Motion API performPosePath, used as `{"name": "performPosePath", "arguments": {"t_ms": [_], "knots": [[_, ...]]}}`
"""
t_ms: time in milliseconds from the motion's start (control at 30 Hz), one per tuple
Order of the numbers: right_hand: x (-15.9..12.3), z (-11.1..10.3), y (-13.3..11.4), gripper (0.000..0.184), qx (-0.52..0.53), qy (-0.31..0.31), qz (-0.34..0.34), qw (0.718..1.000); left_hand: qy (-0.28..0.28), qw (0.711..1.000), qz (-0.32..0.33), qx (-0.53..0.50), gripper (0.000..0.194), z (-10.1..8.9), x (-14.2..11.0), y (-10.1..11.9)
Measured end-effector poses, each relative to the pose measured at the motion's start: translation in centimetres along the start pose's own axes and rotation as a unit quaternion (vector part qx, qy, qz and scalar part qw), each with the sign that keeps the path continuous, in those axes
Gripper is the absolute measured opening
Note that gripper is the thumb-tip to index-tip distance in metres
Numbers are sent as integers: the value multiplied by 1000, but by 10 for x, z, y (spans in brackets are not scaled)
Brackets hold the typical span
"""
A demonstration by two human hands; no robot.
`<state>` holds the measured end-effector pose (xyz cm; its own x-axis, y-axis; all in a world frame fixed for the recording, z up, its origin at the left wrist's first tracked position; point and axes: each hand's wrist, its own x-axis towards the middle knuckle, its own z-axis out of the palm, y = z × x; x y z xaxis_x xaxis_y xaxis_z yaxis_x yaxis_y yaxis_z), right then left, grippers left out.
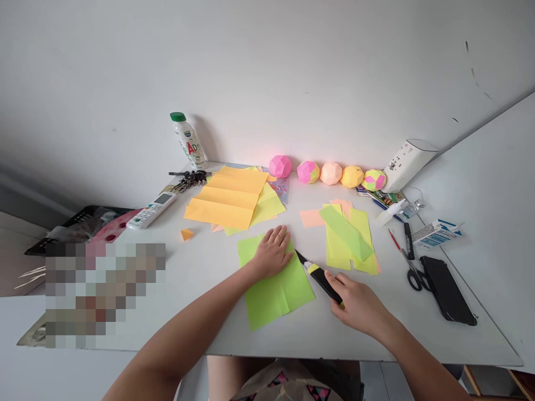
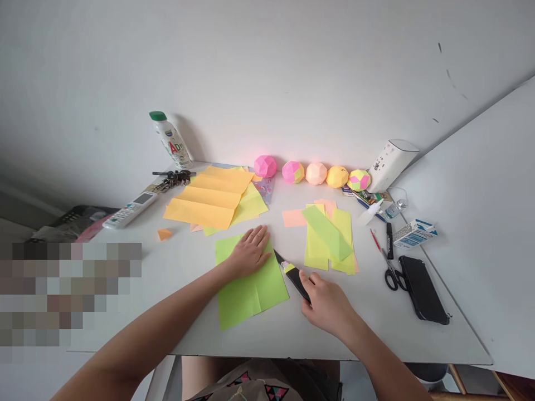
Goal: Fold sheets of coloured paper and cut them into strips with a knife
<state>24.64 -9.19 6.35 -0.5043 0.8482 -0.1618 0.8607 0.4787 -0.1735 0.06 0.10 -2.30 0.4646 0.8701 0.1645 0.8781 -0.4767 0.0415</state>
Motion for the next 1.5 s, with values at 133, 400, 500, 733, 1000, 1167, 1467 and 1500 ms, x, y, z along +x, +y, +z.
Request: {"name": "performPosePath", "arguments": {"t_ms": [133, 400, 500, 733, 1000, 1167, 1467, 1500], "knots": [[8, -2, -2, 57, -15, -18, 9, 1000, 4, 1000, -1, 4, 61, 0, 1, 1], [42, -10, -1, 58, -12, -52, 42, 998, -7, 1000, 3, 11, 63, -3, 0, 1], [45, -11, -1, 59, -11, -52, 39, 998, -3, 1000, 4, 9, 63, -2, 0, 1], [43, -10, -1, 60, -12, -55, 48, 997, 0, 1000, -9, -11, 62, -1, 0, 1], [58, -10, -1, 61, -20, -57, 55, 997, -21, 999, -21, -21, 62, -5, 1, 4], [61, -9, -1, 61, -22, -51, 53, 997, -19, 999, -20, -16, 61, -6, 1, 4], [72, -6, -4, 60, -26, -35, 61, 997, -13, 1000, -14, -24, 62, -4, 1, 3], [74, -5, -4, 60, -24, -32, 59, 997, -9, 1000, -14, -24, 62, -3, 1, 3]]}}
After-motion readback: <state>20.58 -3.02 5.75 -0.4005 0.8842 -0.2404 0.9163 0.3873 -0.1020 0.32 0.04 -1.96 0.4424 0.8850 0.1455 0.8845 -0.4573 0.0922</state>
